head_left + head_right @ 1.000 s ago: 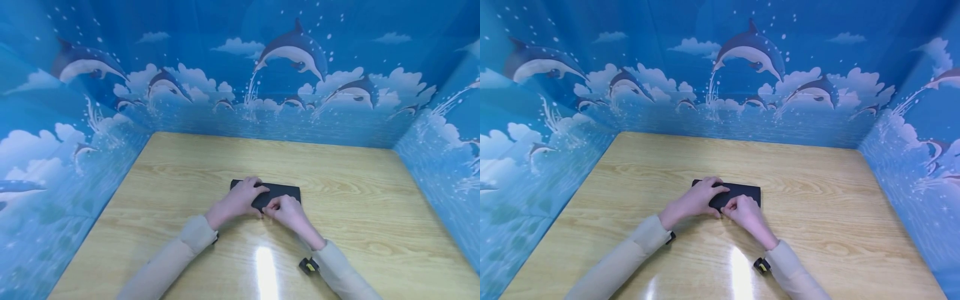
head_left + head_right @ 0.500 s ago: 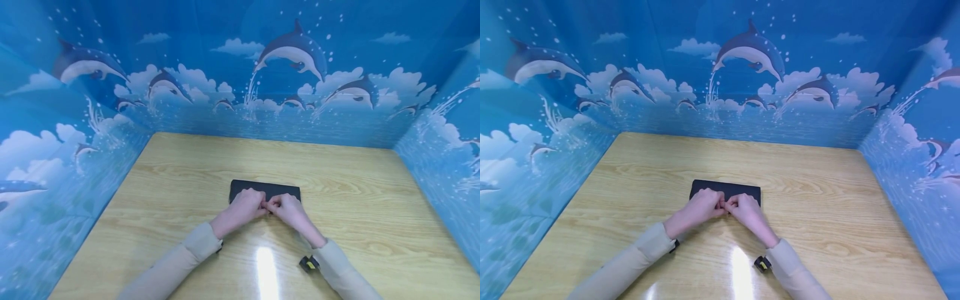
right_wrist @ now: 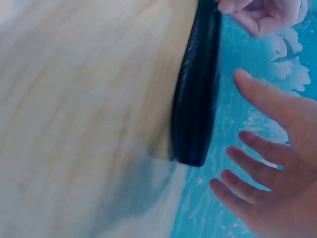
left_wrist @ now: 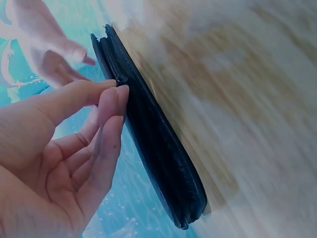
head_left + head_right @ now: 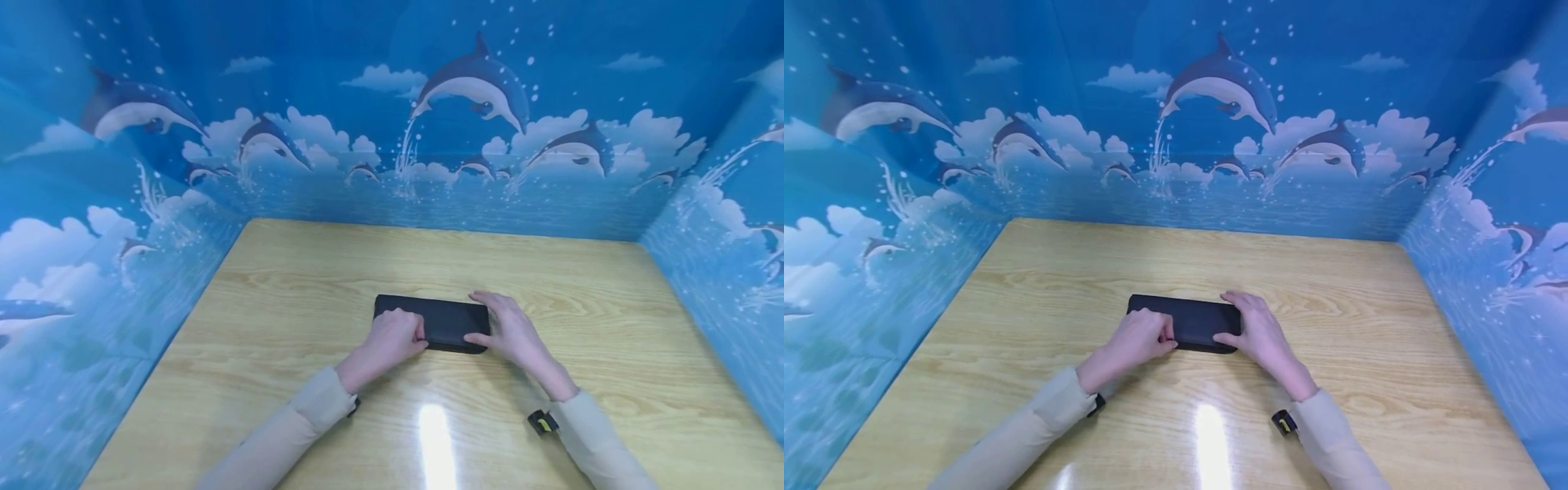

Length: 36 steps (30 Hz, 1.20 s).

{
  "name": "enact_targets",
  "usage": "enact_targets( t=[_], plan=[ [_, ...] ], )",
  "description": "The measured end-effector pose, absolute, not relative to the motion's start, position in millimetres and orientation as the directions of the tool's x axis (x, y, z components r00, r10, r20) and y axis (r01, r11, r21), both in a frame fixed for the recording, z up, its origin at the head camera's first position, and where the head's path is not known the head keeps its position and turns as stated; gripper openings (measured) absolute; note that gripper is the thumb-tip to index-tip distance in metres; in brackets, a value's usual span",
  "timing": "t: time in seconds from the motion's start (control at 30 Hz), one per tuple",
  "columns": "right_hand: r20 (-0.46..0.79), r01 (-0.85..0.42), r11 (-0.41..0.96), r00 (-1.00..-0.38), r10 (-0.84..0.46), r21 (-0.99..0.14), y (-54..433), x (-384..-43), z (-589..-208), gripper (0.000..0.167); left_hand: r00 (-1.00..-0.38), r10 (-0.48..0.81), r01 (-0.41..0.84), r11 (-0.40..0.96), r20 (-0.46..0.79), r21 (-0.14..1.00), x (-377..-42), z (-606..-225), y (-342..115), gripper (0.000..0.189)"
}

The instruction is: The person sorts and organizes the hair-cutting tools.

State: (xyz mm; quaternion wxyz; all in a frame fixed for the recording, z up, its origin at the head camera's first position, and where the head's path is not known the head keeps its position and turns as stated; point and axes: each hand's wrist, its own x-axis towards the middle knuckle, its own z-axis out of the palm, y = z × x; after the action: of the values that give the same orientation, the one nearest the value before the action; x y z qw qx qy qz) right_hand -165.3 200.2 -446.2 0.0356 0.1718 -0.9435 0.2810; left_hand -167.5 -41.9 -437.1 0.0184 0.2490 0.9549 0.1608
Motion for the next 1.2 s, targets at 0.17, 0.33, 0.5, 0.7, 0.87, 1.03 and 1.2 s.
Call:
enact_targets(
  t=[0.17, 0.33, 0.5, 0.7, 0.87, 1.03, 1.2],
  plan=[
    [0.019, -0.287, 0.790, -0.944, -0.330, -0.542, 206, -168, -453, 0.103, -0.875, 0.480, 0.474, 0.829, 0.057, 0.296, -166, -437, -45, 0.016],
    [-0.019, -0.292, 0.792, -0.934, -0.357, -0.536, 205, -172, -457, 0.106, -0.868, 0.494, 0.484, 0.825, 0.044, 0.292, -165, -438, -47, 0.020],
    [-0.051, -0.283, 0.821, -0.934, -0.353, -0.496, 202, -176, -455, 0.101, -0.863, 0.504, 0.489, 0.813, 0.038, 0.315, -165, -439, -48, 0.022],
    [-0.081, -0.261, 0.832, -0.936, -0.342, -0.490, 199, -179, -454, 0.101, -0.856, 0.514, 0.501, 0.797, 0.058, 0.338, -165, -441, -52, 0.026],
    [-0.078, -0.262, 0.835, -0.938, -0.339, -0.484, 199, -179, -455, 0.101, -0.850, 0.524, 0.510, 0.785, 0.063, 0.353, -165, -440, -53, 0.027],
    [-0.081, -0.257, 0.836, -0.939, -0.336, -0.485, 199, -179, -455, 0.101, -0.853, 0.520, 0.500, 0.791, 0.044, 0.352, -166, -440, -53, 0.029],
    [-0.083, -0.253, 0.834, -0.939, -0.334, -0.490, 198, -179, -455, 0.101, -0.857, 0.515, 0.493, 0.797, 0.035, 0.350, -166, -439, -54, 0.029]
  ],
)
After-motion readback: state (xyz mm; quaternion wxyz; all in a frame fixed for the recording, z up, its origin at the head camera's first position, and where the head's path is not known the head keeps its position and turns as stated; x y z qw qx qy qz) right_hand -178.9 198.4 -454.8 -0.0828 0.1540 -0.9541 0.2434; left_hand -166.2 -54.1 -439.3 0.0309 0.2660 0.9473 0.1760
